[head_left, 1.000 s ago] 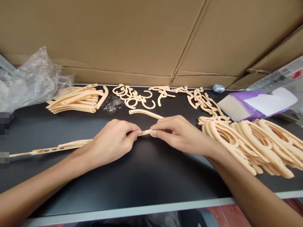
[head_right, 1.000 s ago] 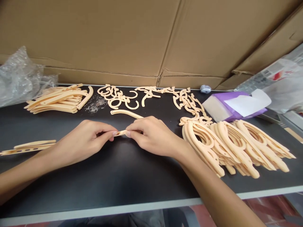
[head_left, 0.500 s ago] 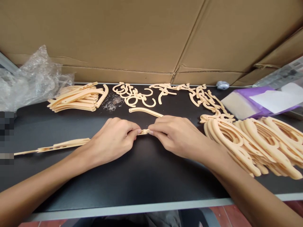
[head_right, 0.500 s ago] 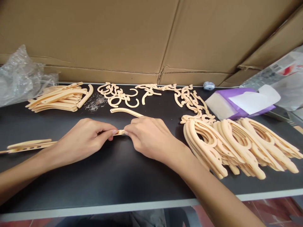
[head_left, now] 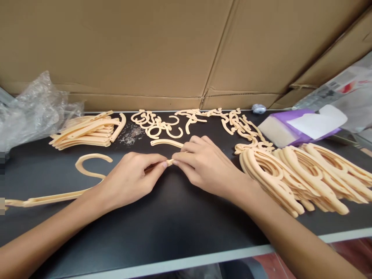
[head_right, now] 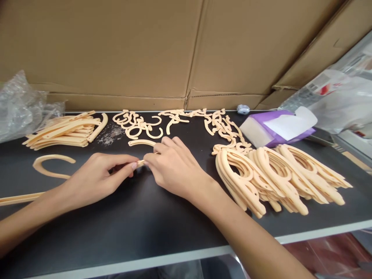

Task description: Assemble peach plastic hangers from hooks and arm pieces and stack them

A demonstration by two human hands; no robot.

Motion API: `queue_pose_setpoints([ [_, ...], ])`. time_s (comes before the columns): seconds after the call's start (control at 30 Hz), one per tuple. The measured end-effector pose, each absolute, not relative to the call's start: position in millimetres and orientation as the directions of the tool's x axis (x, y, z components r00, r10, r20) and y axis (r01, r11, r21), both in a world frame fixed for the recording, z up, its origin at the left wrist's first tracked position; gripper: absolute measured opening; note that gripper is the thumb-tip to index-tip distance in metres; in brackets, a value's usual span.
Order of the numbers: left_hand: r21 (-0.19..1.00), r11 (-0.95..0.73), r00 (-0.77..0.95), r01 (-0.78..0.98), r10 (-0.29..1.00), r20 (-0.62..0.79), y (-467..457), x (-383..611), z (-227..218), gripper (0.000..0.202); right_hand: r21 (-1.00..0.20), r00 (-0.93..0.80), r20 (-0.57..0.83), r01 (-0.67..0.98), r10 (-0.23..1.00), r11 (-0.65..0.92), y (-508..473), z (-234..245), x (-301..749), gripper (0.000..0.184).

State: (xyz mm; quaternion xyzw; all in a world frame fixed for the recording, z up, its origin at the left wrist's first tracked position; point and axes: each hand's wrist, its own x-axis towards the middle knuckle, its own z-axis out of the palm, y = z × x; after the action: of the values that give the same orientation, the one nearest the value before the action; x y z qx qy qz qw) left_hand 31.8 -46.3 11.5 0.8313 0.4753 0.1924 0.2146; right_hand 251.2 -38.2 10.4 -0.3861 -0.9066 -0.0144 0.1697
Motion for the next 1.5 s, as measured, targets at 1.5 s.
queue_pose_setpoints([
  [1.5,-0.071,-0.829,0.651,0.554,0.379,0.657,-55,36,-13,0.023,-0.976,-0.182,0.212,-0.001,0.960,0.216,-25,4,245,0.033],
])
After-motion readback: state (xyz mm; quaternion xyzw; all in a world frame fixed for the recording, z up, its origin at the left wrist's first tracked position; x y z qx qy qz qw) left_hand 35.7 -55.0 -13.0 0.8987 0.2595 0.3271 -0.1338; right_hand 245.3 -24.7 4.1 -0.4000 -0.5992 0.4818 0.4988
